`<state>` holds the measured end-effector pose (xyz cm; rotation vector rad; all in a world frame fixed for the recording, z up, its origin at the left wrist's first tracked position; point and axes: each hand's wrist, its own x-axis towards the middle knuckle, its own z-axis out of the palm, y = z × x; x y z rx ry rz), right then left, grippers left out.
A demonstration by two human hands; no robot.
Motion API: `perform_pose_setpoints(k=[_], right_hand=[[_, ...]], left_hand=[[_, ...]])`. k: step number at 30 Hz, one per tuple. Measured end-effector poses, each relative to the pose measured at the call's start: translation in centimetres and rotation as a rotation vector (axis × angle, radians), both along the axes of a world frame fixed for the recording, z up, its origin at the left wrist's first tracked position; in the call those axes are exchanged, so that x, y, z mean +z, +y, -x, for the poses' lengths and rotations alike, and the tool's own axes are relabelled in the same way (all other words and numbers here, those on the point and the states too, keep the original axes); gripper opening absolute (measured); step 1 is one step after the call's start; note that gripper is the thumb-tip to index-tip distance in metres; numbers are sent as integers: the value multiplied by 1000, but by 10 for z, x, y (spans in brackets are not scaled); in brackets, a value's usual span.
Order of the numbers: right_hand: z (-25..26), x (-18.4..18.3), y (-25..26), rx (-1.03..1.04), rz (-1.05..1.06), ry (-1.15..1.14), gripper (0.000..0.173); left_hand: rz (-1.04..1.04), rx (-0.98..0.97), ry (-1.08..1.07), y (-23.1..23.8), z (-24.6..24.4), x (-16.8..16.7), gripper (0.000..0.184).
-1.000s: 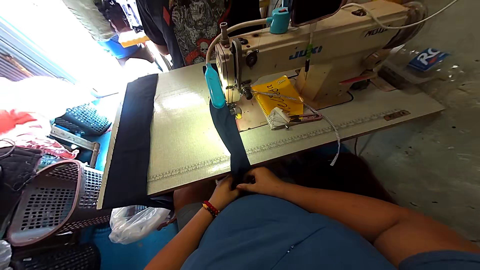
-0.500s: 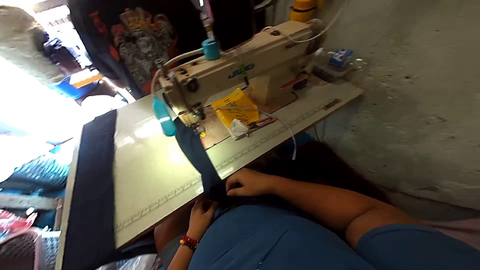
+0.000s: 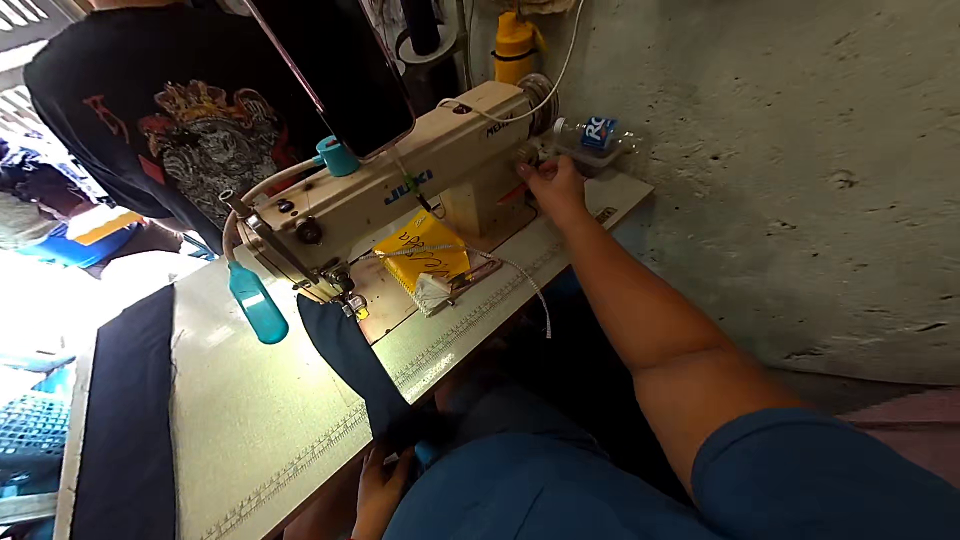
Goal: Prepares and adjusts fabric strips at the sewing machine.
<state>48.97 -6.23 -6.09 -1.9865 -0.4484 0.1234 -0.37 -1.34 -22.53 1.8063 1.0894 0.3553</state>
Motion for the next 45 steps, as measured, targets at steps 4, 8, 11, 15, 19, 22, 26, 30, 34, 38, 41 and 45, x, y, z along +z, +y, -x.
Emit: perform_pose_setpoints(k=[4,8,11,15,19,22,26,30,34,38,41,45], right_hand=[[-13,0,21,36,-8,99,64],[-16,0,30,18,-28,124,60],[-17,-2,33,4,-52,78,57],[-16,-3,33,-9,-61,37,54],[-16,-3,32,-10,-55,-1,53],[-16,-4,32,0,-61,-33,52],[-17,-6,31,7,-60,-62,50],[-16,-4,29,22,-23,-82,52],[-16,-3,29,23,-11,-100,52],[-16,-4,29,25,-6,-98,52],[-16,-4,29,27,4,-109,52],[-18,-5,28,34,-4,-119,52]], left_hand=[[43,53,-18,-2,2,11,37],[134,122,-134,-6,3,14,34],[142,142,-120,-5,0,12,32],[103,140,-64,-5,-4,11,30],[93,130,-30,-5,-6,12,30],[107,131,-37,-5,-5,12,29],[124,136,-60,-4,-6,11,28],[99,129,-16,-2,-6,9,28],[83,125,-7,-2,-7,8,26],[87,127,-8,-2,-7,9,25],[82,125,-8,-2,-8,10,24],[71,118,-1,-1,-9,12,20]])
